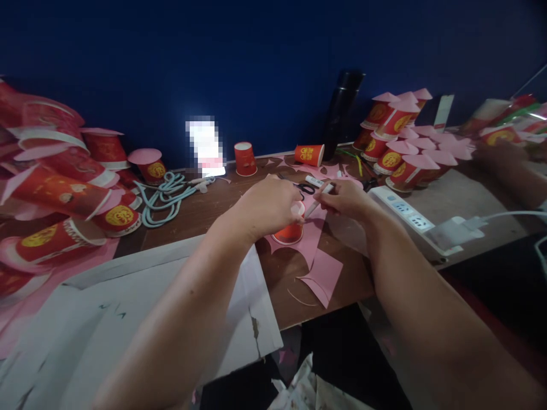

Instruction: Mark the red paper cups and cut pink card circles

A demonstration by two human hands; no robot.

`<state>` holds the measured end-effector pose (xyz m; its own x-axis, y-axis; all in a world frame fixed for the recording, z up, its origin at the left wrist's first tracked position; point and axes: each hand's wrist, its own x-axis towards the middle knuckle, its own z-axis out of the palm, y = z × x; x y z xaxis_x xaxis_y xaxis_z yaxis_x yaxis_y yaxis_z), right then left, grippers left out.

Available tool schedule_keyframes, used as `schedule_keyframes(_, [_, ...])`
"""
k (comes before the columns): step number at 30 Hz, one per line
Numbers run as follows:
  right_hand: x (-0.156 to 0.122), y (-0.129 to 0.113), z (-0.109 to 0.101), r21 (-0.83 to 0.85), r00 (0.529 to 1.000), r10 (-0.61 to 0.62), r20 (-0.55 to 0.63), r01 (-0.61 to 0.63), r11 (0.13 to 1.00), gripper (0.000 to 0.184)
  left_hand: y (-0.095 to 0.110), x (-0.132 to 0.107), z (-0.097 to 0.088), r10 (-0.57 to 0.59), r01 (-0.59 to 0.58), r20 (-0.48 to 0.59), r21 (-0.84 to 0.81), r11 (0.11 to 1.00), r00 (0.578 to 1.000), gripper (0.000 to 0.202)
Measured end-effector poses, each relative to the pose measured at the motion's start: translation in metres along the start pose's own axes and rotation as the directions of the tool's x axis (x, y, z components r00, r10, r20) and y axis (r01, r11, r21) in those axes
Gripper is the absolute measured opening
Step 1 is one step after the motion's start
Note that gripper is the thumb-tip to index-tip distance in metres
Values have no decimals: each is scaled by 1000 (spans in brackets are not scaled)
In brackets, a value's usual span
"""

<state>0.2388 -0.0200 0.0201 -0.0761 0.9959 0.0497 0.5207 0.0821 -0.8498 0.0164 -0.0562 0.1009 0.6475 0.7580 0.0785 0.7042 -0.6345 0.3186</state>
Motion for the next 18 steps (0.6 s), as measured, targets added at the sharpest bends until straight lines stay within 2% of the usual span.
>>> schedule_keyframes(12, [5, -3, 12, -26, 996, -6, -84, 4, 1000, 15, 4, -1, -2, 14, -14, 10, -3, 1000, 1000, 17])
schedule_keyframes(18, [4, -10, 21, 12, 995, -15, -98, 16, 1000, 27, 4, -1, -3, 13, -13, 4, -8, 1000, 1000, 17])
